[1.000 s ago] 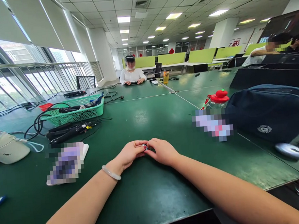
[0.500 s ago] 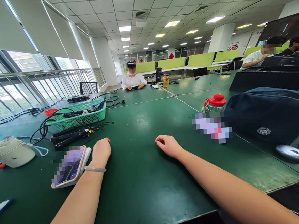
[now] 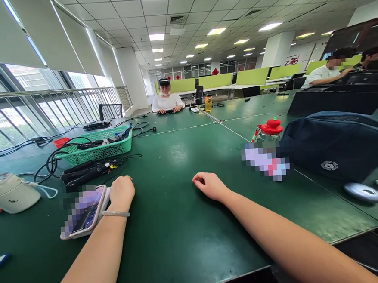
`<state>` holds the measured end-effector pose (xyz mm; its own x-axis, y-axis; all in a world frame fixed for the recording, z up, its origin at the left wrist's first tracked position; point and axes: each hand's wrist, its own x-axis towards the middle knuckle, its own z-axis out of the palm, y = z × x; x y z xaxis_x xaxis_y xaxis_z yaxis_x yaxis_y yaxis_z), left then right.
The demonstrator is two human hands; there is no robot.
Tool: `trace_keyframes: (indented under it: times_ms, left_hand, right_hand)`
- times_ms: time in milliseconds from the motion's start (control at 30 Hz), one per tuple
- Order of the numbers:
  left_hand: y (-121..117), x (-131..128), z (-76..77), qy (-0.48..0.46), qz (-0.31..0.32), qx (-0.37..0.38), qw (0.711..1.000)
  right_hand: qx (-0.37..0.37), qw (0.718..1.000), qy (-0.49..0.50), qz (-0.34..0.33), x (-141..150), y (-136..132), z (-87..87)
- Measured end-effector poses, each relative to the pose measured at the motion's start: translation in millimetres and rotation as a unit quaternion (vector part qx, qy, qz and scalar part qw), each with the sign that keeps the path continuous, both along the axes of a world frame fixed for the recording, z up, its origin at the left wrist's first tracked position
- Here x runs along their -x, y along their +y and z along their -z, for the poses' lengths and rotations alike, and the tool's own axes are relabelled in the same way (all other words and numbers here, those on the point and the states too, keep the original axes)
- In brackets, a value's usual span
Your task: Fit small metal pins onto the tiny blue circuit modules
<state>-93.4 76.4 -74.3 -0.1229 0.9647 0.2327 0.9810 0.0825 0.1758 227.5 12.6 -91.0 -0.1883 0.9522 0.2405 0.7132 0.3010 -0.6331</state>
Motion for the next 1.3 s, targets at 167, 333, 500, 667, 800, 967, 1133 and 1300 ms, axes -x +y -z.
trace_keyframes:
  times_ms: [167, 333, 500, 667, 800, 967, 1133, 1300]
  left_hand:
    - [2, -3, 2.9, 0.028, -0.026, -0.014, 0.999]
    - [4, -9, 7.2, 0.016, -0.028, -0.012, 0.999]
    - [8, -17, 15.5, -0.026, -0.032, 0.035, 0.999]
    - [0, -41, 15.8, -0.049, 0.061, 0.071, 0.994]
    - [-26, -76, 9.0, -0.172, 0.247, 0.107, 0.948]
    - [-53, -108, 4.0, -0.283, 0.354, 0.168, 0.875]
    - [-61, -117, 5.3, -0.355, 0.357, 0.199, 0.841]
    - [-68, -124, 5.9, -0.475, 0.399, 0.228, 0.750]
  right_hand:
    - [0.005, 1.000, 0.001, -0.004, 0, 0, 1.0]
    - [0.008, 1.000, -0.004, -0.007, 0, -1, -0.6]
    - [0.023, 1.000, 0.002, -0.011, 0, 0, -0.4]
    - [0.030, 0.999, -0.002, -0.026, 0, 3, 4.4]
    - [0.026, 0.997, -0.042, -0.053, 0, 7, 7.7]
    - [0.012, 0.993, -0.082, -0.080, -2, 9, 7.3]
    - [0.014, 0.991, -0.101, -0.092, -1, 8, 4.5]
    - [0.015, 0.990, -0.092, -0.104, 0, 7, 2.9]
